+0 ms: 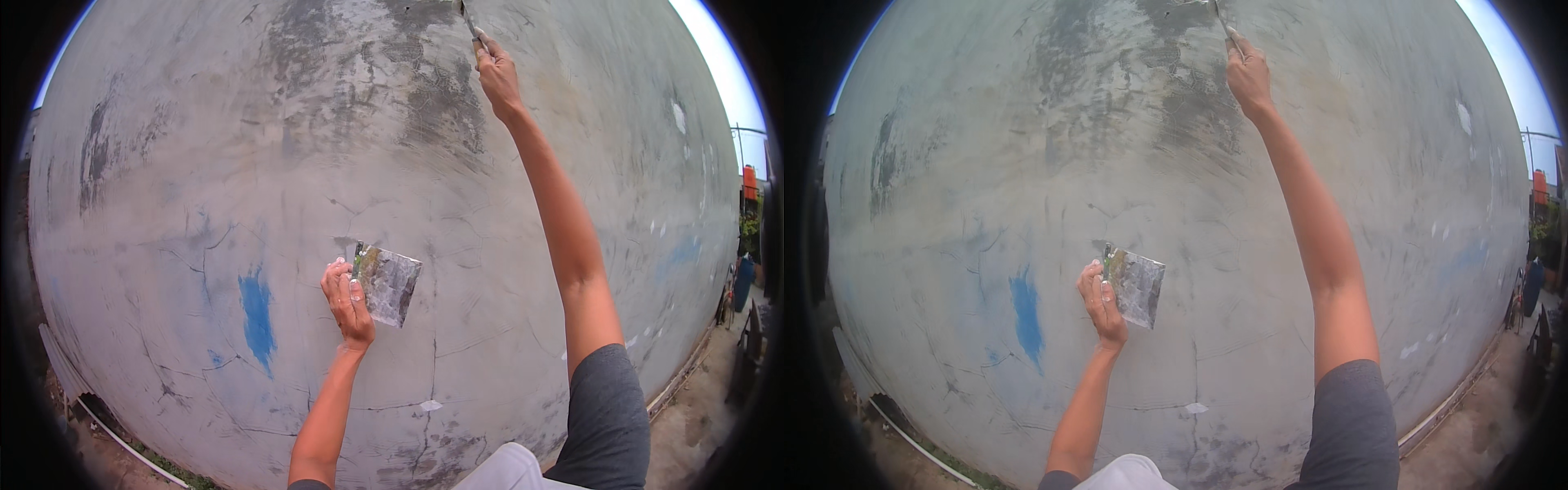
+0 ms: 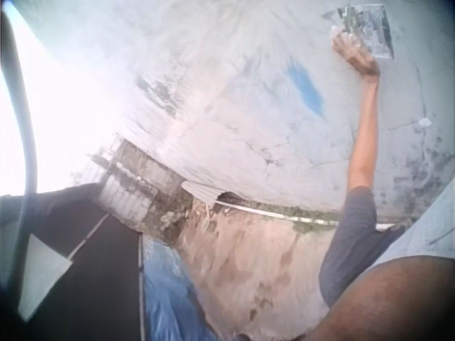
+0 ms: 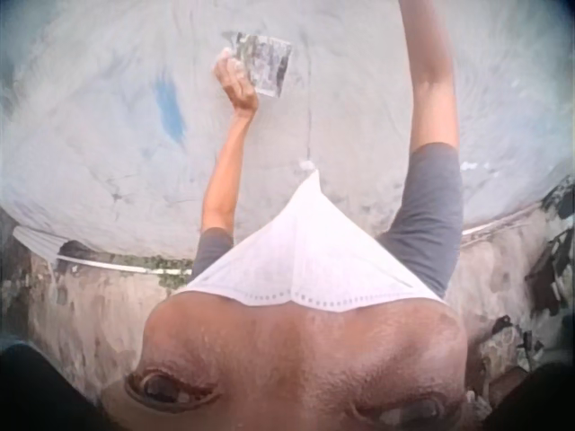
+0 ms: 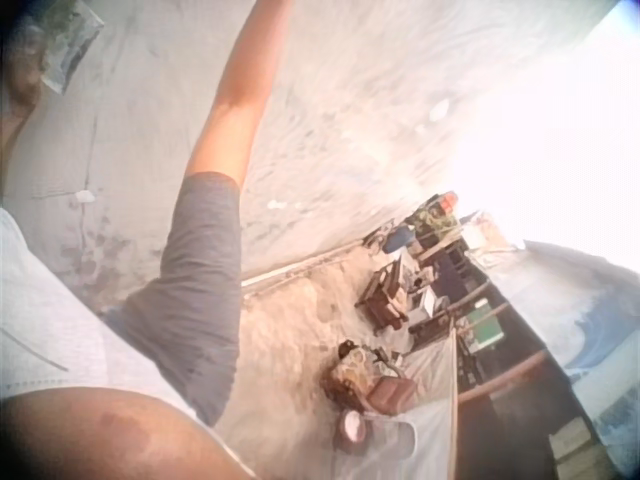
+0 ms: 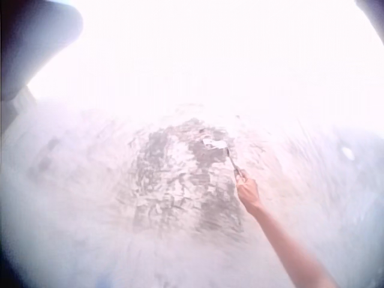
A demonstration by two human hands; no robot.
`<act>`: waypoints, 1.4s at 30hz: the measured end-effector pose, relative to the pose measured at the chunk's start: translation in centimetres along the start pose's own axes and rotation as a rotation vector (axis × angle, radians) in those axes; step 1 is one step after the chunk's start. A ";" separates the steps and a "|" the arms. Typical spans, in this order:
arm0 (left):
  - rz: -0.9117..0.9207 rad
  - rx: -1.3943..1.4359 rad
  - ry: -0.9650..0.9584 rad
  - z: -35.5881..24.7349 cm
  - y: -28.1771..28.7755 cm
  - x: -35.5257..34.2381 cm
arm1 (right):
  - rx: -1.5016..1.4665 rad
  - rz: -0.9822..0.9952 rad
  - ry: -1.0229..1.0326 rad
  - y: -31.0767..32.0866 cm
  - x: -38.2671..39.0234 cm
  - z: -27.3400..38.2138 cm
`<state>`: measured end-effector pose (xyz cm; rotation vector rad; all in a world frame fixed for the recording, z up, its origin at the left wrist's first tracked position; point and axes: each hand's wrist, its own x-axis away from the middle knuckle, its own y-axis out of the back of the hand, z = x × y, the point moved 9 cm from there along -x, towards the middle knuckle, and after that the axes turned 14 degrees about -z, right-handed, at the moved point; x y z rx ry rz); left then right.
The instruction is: The person scoops white filler from a red bucket onto a metal trowel and applies it to a cracked concrete wall using a putty knife. They repeatedly smooth the filler over cracks and small holes, then return to the bucket to reload the trowel and continue patching different areas.
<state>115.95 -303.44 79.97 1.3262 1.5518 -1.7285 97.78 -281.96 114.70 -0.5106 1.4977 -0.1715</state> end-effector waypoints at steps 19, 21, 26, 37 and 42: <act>-0.010 0.005 -0.111 1.3 -1.0 1.1 | 0.640 -0.244 0.600 -9.7 -4.5 1.6; -0.012 -0.003 -0.116 1.2 -0.9 1.1 | 0.648 -0.241 0.631 -9.9 -3.9 2.5; -0.025 -0.021 -0.088 1.1 -0.5 1.1 | 0.676 -0.144 0.543 -9.9 -3.2 3.5; -0.008 -0.056 -0.107 1.2 -0.6 1.0 | 0.878 0.080 0.328 -10.3 -4.0 2.9; -0.072 -0.032 -0.061 1.1 -0.7 0.9 | 0.967 0.155 0.532 -9.1 -6.3 1.2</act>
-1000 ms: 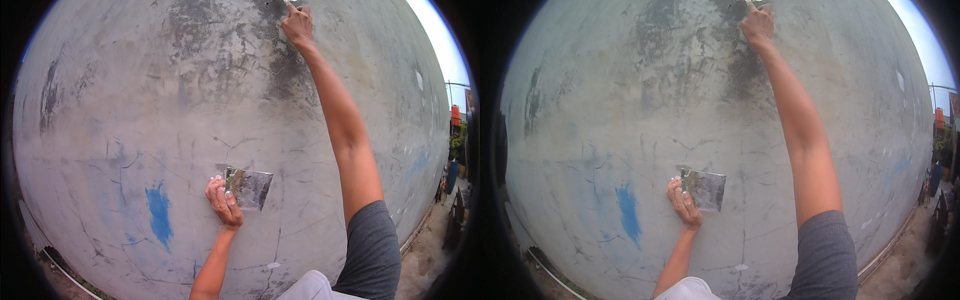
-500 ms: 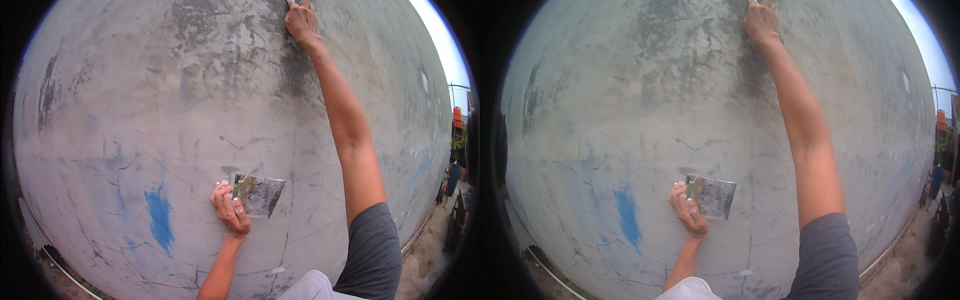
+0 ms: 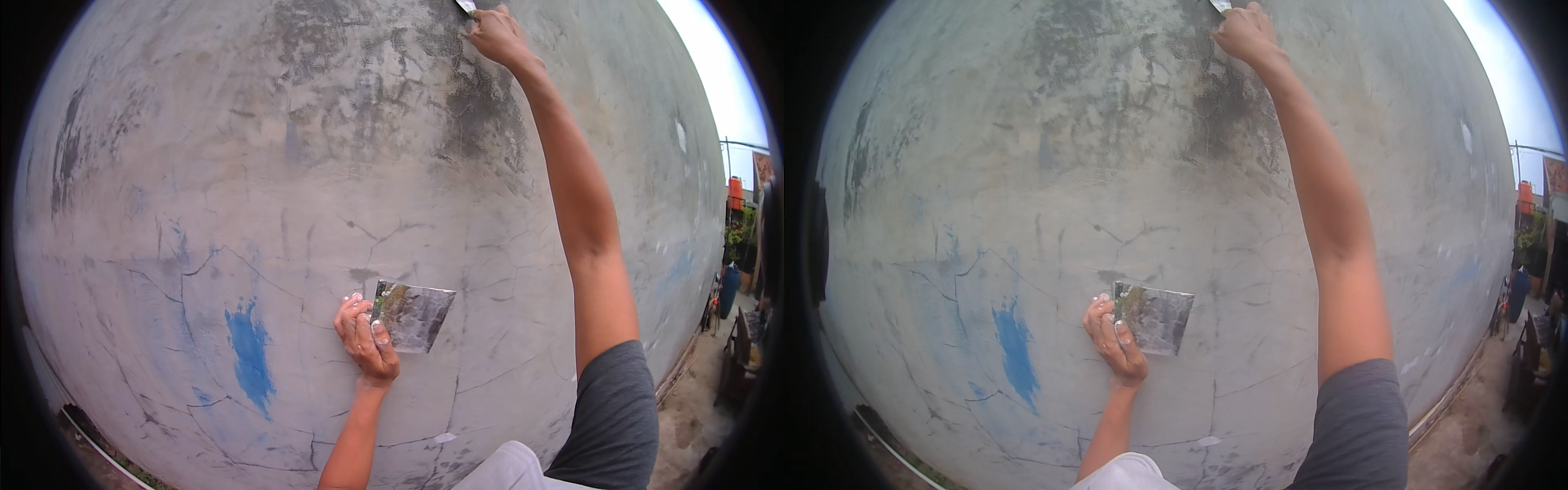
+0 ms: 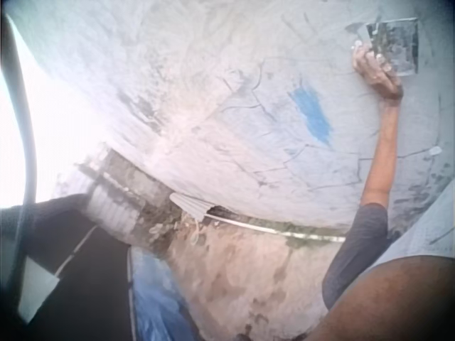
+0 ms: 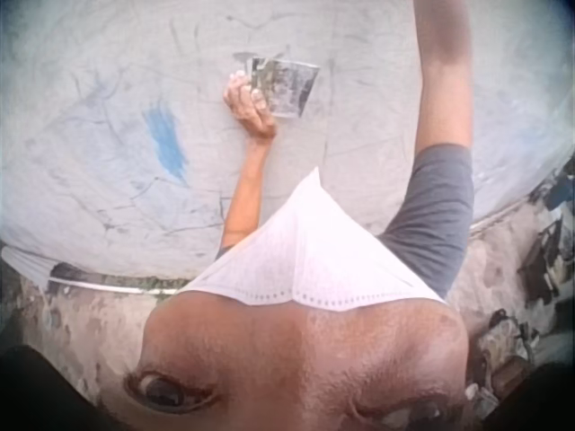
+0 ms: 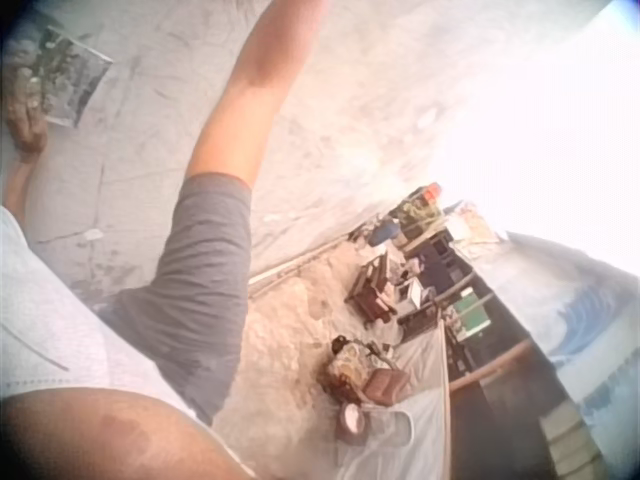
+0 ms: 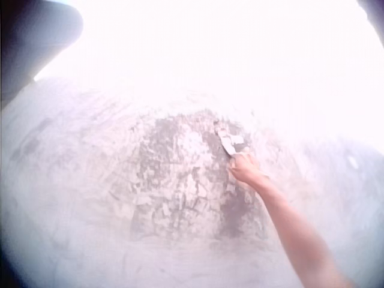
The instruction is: The person scoops white filler from a red bucket onto a metal trowel and applies it to a cracked concrete wall using a putty knife. They repeatedly smooth the filler over cracks and small holes, then return to the bucket to reload the trowel and continue patching different areas.
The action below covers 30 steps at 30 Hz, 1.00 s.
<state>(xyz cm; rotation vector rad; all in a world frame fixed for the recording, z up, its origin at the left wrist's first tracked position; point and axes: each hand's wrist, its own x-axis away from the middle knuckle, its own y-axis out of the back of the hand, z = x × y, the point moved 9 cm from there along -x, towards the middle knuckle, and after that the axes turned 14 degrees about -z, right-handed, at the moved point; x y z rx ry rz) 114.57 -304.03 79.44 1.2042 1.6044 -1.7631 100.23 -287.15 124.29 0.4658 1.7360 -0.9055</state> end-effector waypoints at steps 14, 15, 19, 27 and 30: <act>0.005 -0.050 -0.001 0.0 -0.1 0.0 | -0.093 -0.123 0.153 2.0 -1.4 -2.1; 0.007 -0.057 -0.006 0.3 -0.1 -0.2 | -0.099 -0.146 0.166 1.4 -1.3 -1.8; 0.046 -0.081 -0.039 0.0 0.2 -0.4 | -0.130 -0.165 0.131 0.4 -0.5 -1.6; 0.115 -0.097 -0.073 0.3 -0.3 0.0 | 0.004 -0.022 0.078 -4.0 -0.6 -4.4; 0.092 -0.079 -0.075 0.5 -0.4 -0.6 | -0.109 -0.099 0.111 -2.7 -0.9 -4.5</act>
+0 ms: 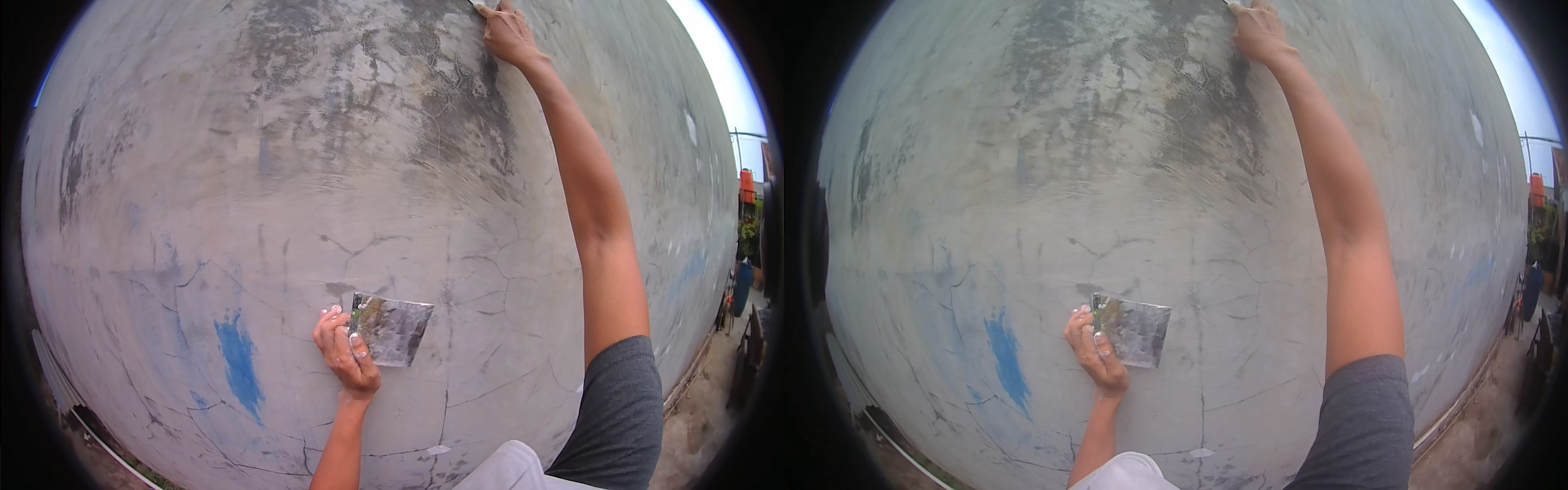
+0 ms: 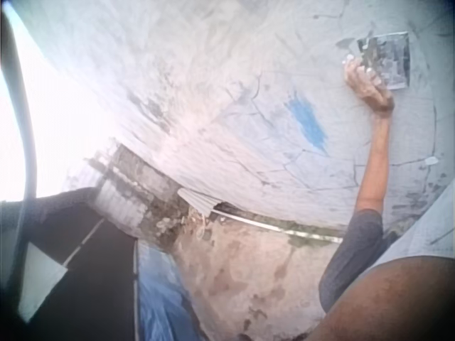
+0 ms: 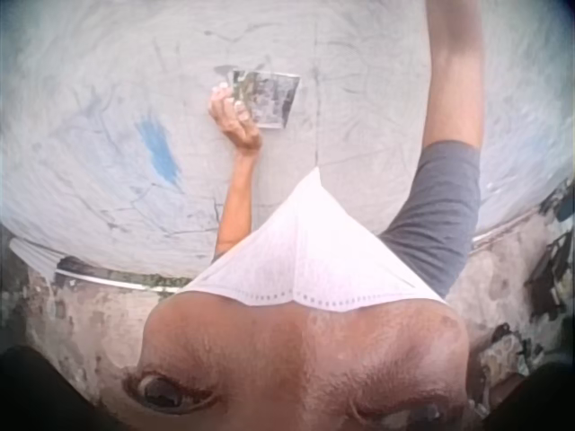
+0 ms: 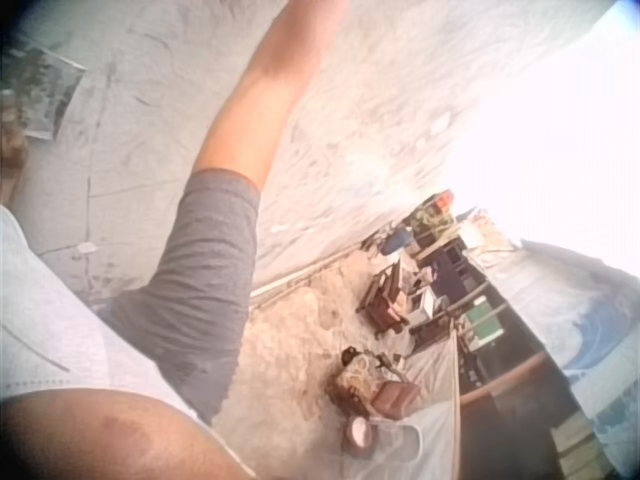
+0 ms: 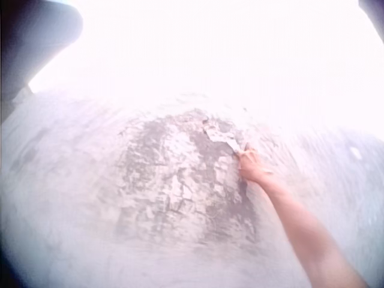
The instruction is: The person scoops white filler from a red bucket onto a metal trowel and applies it to a cracked concrete wall using a putty knife. They repeatedly smooth the filler over cracks and small holes, then return to the bucket to reload the trowel and continue patching different areas.
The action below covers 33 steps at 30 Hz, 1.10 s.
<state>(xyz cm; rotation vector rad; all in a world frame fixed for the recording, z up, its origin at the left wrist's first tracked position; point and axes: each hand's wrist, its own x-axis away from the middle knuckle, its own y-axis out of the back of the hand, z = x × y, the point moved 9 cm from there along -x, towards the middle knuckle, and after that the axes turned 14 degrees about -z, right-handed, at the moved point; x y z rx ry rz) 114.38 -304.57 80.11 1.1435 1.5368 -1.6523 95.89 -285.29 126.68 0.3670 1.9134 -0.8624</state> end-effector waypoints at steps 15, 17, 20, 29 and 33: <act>-0.012 -0.026 -0.030 -0.1 0.0 -0.2 | 0.132 -0.007 0.011 5.6 -2.3 -0.1; -0.016 -0.024 -0.020 -0.1 0.1 -0.2 | 0.108 -0.024 0.000 4.8 -3.0 1.8; -0.019 -0.031 -0.004 -0.1 0.1 -0.2 | 0.059 -0.028 -0.086 3.7 -3.8 4.5; -0.019 -0.010 0.006 0.1 0.1 -0.2 | 0.118 0.019 -0.106 0.0 -0.8 5.1; -0.014 0.006 0.005 0.2 0.0 -0.2 | 0.120 0.027 -0.100 0.0 -0.4 4.2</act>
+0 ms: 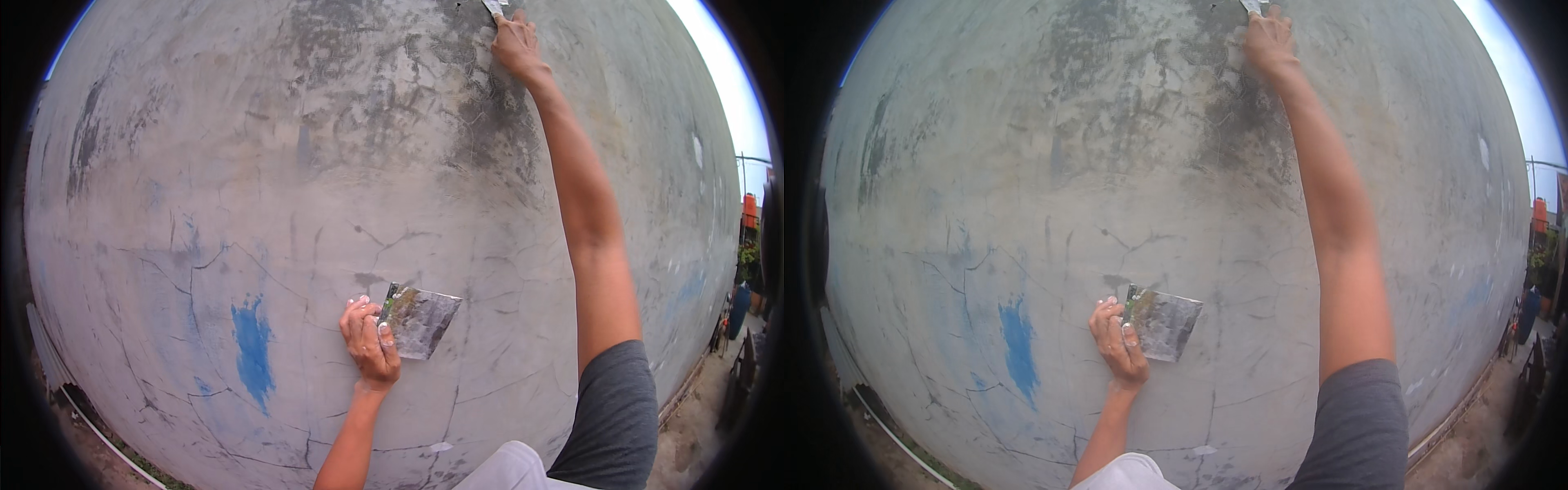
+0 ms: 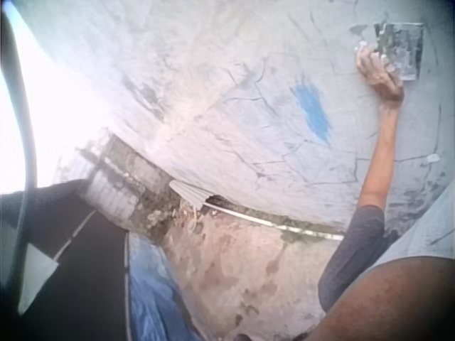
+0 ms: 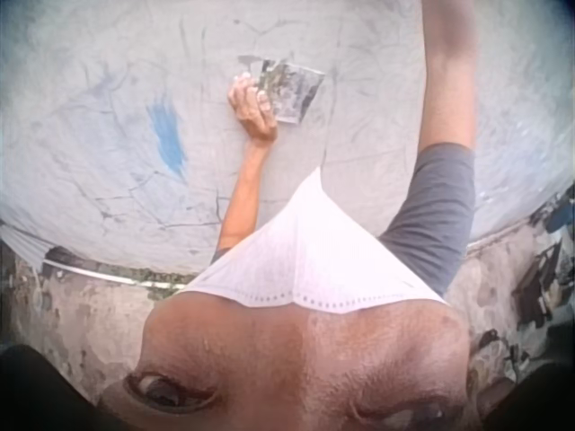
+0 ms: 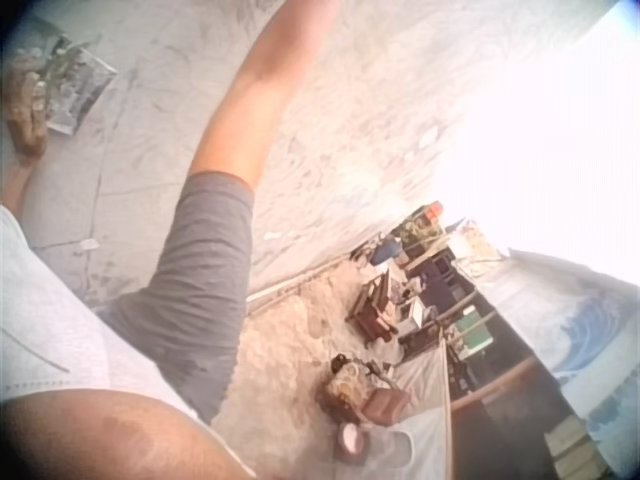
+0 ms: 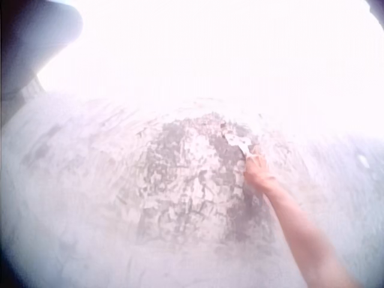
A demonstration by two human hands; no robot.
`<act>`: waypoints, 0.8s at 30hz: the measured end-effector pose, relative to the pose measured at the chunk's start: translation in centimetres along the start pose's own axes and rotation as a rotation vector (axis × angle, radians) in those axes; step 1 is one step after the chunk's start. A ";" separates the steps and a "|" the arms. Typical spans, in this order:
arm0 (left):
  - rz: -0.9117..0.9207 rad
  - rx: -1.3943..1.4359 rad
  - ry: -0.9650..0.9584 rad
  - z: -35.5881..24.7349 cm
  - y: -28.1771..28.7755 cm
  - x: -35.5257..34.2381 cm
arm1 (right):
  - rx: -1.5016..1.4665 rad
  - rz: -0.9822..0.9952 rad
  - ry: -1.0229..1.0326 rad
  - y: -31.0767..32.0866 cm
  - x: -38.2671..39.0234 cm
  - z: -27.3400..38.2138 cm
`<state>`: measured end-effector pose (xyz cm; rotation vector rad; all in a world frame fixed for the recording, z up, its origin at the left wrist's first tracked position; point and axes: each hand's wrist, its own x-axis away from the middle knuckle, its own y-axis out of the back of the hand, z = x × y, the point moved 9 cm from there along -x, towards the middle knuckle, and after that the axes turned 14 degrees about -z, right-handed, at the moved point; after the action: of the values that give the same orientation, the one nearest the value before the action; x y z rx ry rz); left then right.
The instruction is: The person scoops white filler from a red bucket onto a metal trowel and applies it to a cracked concrete wall using a putty knife. They repeatedly smooth the filler over cracks and small holes, then return to the bucket to reload the trowel and continue patching different areas.
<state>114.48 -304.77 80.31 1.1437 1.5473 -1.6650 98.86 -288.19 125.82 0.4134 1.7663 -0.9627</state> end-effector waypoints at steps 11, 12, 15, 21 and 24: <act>0.039 0.003 -0.009 0.3 -0.1 0.0 | 0.077 0.219 0.083 3.3 -0.7 -3.8; 0.034 0.005 -0.007 0.4 0.1 0.0 | 0.053 0.226 0.053 3.5 -1.2 -4.6; 0.019 0.020 -0.006 0.4 0.0 0.0 | 0.031 0.128 -0.020 4.2 -2.5 -6.4; 0.023 0.016 0.001 0.2 -0.3 0.0 | -0.016 -0.039 0.100 1.1 -0.6 -5.3; 0.018 0.007 0.004 0.2 -0.2 0.1 | -0.018 -0.012 0.111 1.4 0.2 -4.6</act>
<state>114.21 -304.94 80.29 1.1620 1.5307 -1.6590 96.82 -283.85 125.74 0.4522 1.8779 -0.9474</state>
